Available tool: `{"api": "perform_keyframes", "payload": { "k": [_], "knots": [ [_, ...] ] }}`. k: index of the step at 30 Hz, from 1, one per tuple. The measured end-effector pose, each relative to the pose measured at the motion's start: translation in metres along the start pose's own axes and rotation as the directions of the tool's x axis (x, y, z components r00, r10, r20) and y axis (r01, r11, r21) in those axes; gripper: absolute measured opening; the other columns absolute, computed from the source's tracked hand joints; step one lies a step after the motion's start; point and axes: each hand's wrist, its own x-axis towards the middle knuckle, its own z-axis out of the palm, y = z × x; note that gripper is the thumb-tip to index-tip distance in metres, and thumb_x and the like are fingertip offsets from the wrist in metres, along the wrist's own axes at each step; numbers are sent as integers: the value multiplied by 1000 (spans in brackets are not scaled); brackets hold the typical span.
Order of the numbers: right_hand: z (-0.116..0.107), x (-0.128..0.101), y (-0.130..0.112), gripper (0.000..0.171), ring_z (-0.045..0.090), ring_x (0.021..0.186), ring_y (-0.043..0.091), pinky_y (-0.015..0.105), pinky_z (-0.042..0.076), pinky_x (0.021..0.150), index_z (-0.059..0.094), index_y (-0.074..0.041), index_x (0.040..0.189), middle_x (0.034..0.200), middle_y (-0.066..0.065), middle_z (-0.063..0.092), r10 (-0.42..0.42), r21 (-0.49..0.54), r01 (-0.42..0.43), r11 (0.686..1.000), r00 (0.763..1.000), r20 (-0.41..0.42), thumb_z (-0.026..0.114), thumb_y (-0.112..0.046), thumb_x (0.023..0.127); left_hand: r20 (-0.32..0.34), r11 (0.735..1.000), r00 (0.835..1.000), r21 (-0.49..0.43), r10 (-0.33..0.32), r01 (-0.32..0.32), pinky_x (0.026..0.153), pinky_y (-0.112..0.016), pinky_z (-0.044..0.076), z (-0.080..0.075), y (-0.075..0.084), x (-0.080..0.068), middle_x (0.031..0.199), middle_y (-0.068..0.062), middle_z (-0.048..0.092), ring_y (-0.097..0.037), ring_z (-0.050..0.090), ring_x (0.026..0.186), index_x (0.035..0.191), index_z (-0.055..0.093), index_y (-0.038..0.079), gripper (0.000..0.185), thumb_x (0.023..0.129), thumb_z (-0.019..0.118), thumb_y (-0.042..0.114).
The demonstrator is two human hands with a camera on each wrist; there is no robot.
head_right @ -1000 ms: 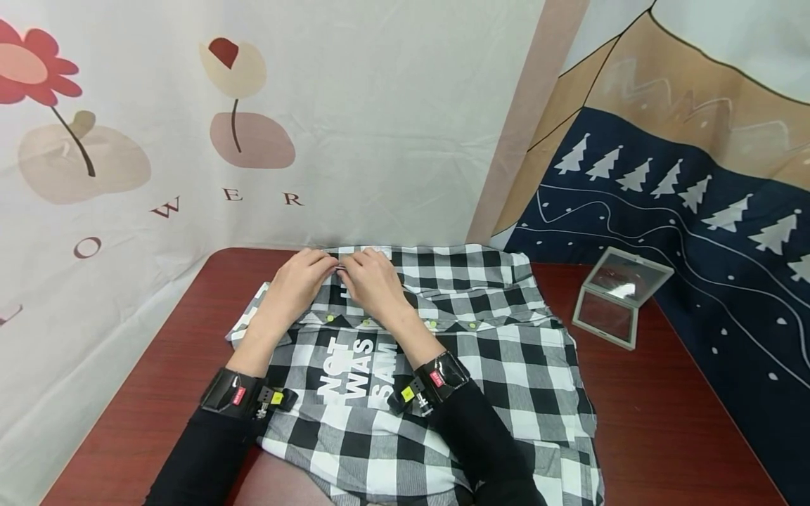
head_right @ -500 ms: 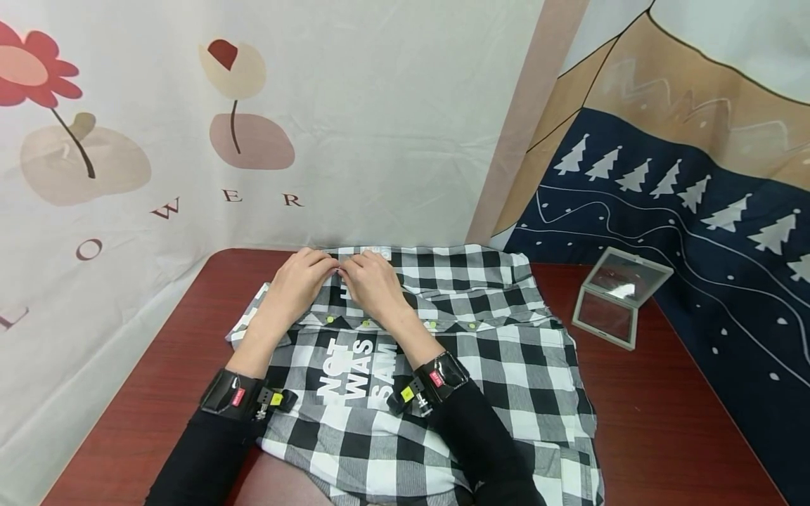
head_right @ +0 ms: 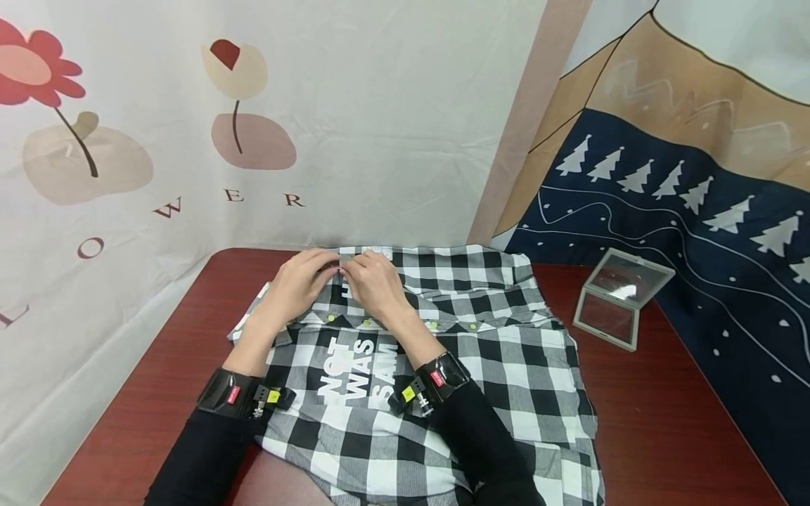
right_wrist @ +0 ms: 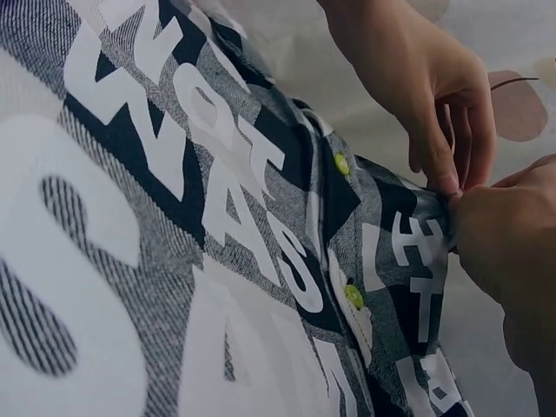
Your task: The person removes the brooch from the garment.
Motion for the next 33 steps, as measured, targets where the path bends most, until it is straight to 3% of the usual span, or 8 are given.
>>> {"api": "perform_keyframes", "payload": {
  "k": [3,9,17,28,33],
  "knots": [
    [1,-1,2,14,80,94,24,37,66,90,88,-7,107,98,7,87,-10,3,10,1000,1000,-26,77,-15,109,19,995,998,-81,-54,55,106,-54,64,-2,-1,0,141,-20,76,-39,75,128,145,73,0,34,113,70,12],
    [4,-2,4,11,81,94,25,37,67,90,88,-6,105,97,8,87,-10,50,14,999,996,-85,79,-12,107,21,976,995,-194,-102,104,100,-54,64,-3,-3,-2,139,-22,75,-37,76,121,151,68,-1,37,116,65,12],
    [6,-5,4,11,81,96,27,38,67,87,88,-4,107,102,10,88,114,173,-99,980,990,-79,81,-11,105,9,944,988,-296,-154,149,104,-54,65,1,-10,-2,141,-23,75,-39,77,120,149,69,-2,36,115,64,7],
    [12,-5,2,11,83,88,29,41,66,73,90,-2,107,101,13,89,264,365,-212,906,959,-100,84,-11,103,-18,918,982,-360,-186,167,107,-57,66,10,-17,-5,145,-26,73,-45,79,122,148,69,-5,36,114,66,4],
    [14,-4,-2,11,81,81,27,33,60,66,91,-6,108,100,12,89,355,421,-293,859,932,-75,85,-14,102,-26,912,977,-364,-211,188,107,-57,66,13,-17,-5,144,-26,73,-45,79,121,147,71,-3,35,113,67,6]
  ]
}}
